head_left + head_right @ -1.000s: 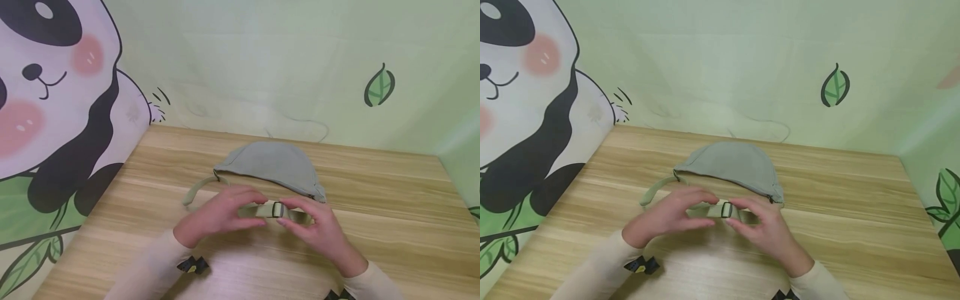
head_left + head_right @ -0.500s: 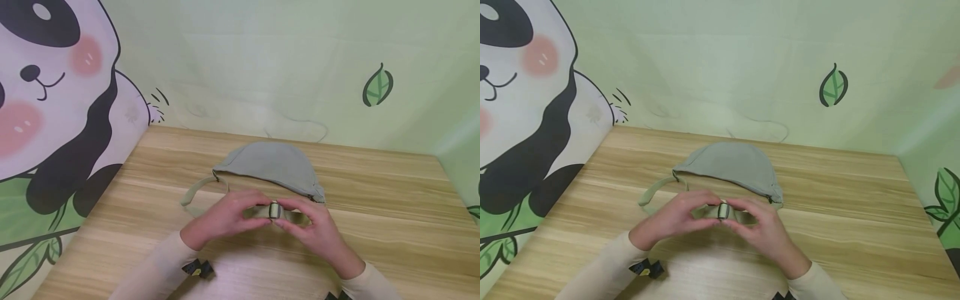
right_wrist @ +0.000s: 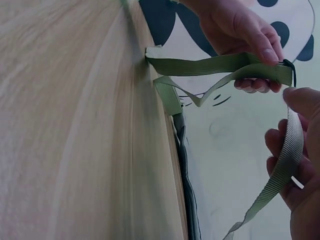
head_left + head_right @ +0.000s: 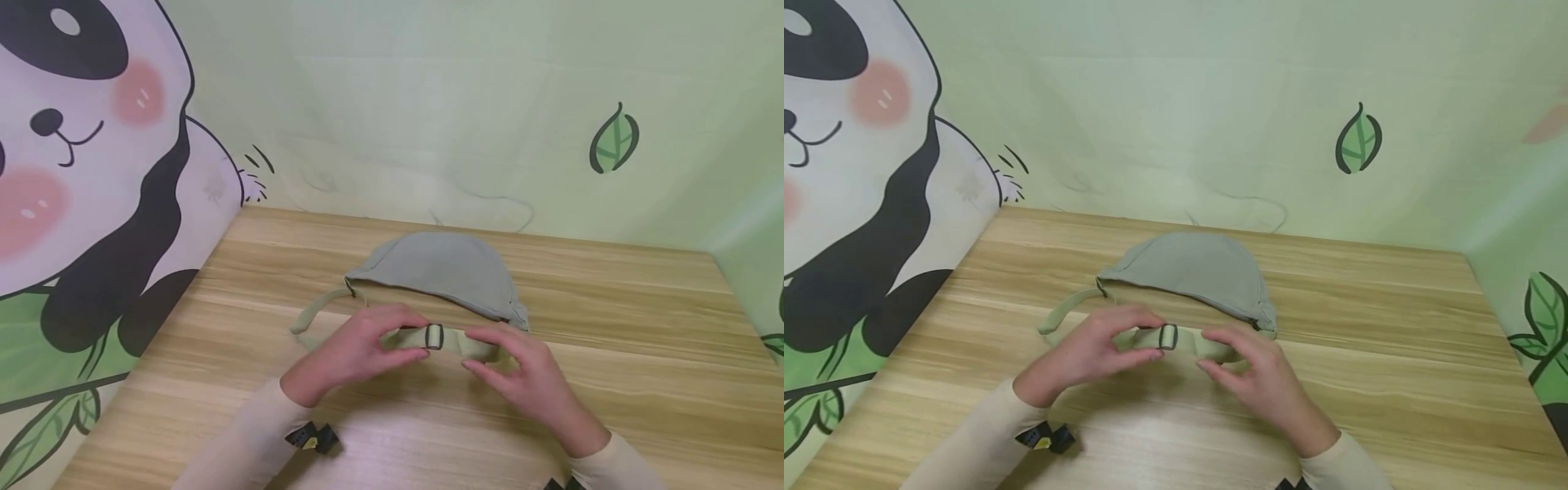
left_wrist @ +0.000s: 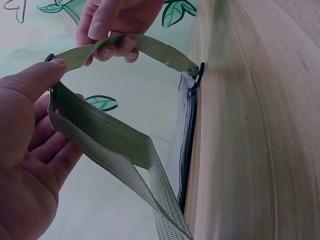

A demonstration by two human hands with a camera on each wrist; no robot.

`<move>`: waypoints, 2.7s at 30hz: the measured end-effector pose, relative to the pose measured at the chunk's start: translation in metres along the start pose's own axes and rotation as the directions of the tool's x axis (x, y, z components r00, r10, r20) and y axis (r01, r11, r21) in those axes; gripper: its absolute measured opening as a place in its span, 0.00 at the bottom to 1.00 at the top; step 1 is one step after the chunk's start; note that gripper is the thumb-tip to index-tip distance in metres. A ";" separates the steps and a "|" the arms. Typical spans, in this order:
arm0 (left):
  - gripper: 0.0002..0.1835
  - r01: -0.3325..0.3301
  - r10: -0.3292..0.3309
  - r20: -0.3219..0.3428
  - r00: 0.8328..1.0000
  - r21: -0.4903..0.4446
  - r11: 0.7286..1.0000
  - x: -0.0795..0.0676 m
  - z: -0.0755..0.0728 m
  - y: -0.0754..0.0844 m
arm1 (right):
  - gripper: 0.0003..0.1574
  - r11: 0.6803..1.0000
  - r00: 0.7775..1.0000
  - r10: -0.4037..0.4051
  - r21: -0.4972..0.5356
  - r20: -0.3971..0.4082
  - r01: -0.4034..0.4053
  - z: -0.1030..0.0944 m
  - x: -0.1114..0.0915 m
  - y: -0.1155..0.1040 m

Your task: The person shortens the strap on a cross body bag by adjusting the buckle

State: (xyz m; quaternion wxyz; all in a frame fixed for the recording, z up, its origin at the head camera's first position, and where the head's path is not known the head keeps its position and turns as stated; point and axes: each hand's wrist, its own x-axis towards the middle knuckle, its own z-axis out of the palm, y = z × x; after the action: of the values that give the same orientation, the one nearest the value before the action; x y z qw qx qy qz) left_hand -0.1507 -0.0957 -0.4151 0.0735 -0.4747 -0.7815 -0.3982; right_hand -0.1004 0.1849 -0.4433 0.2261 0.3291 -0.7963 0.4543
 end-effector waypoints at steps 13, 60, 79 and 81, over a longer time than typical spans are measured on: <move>0.20 0.028 -0.029 -0.010 1.000 -0.051 0.998 0.003 0.007 0.000 | 0.28 0.986 0.989 -0.149 -0.081 -0.007 0.148 0.004 0.004 0.002; 0.11 -0.266 0.261 -0.099 0.960 -0.039 0.963 0.007 0.008 -0.004 | 0.27 0.960 0.995 0.074 0.265 0.073 -0.091 0.003 0.007 -0.013; 0.11 -0.268 0.257 -0.144 0.956 -0.059 0.962 0.007 0.014 -0.004 | 0.33 0.950 0.993 0.058 0.298 0.105 -0.087 0.006 0.006 -0.012; 0.12 -0.263 0.251 -0.148 0.957 -0.063 0.963 0.007 0.014 -0.004 | 0.33 0.961 0.994 0.046 0.266 0.102 -0.072 0.004 0.005 -0.010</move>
State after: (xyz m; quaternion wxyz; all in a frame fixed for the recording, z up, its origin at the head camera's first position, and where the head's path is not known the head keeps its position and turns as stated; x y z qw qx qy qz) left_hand -0.1536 -0.0825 -0.4231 0.1593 -0.5460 -0.6891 -0.4491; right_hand -0.0970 0.1757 -0.4361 0.1277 0.3542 -0.7464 0.5487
